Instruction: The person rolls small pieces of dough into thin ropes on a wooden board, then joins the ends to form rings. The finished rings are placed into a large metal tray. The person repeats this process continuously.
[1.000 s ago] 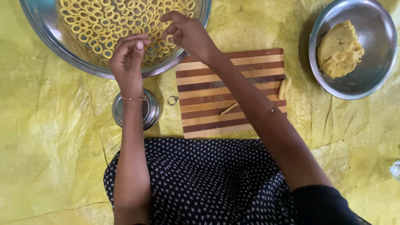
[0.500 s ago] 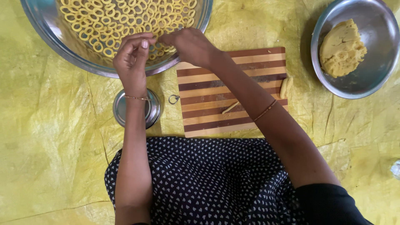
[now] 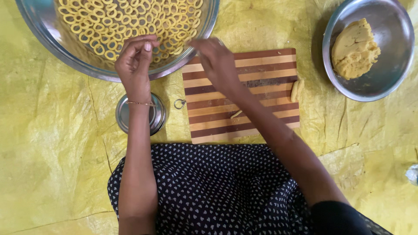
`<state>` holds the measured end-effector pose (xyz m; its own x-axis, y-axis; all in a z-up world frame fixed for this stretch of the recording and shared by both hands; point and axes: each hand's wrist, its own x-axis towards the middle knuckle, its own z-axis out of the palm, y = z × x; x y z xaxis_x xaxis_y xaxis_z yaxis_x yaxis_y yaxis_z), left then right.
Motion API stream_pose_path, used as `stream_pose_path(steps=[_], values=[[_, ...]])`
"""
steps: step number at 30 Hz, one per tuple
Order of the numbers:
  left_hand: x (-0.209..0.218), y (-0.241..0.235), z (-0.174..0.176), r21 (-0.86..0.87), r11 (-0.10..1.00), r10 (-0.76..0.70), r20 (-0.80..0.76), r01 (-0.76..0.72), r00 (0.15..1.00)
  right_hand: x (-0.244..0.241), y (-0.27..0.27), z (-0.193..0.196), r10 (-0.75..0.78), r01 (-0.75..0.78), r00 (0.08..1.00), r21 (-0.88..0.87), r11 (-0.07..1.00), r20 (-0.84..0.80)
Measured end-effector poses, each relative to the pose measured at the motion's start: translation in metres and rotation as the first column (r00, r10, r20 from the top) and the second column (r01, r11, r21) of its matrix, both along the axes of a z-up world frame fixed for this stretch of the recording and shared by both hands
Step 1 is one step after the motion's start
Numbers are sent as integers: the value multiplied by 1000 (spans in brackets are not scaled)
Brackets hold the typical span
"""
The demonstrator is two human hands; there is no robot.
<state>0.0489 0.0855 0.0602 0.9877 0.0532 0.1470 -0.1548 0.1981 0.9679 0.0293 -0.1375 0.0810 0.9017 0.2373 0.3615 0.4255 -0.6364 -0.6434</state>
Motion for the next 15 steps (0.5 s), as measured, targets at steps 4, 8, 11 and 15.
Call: stream_pose_path(steps=[4,8,11,15], values=[[-2,0,0,-12,1000,1,-13,-1,1000,-74,-31,8,-159,146,965,-75,986,-209],[-1,-3,0,8,1000,-24,60,23,998,-139,-60,9,-149,117,981,-238,964,-122],[-3,-4,0,3,999,-33,39,33,999,-165,-69,3,-89,-22,974,-476,879,-210],[-6,-5,0,5,999,-45,42,45,998,-159,-67,-8,-184,-86,909,-600,795,-375]])
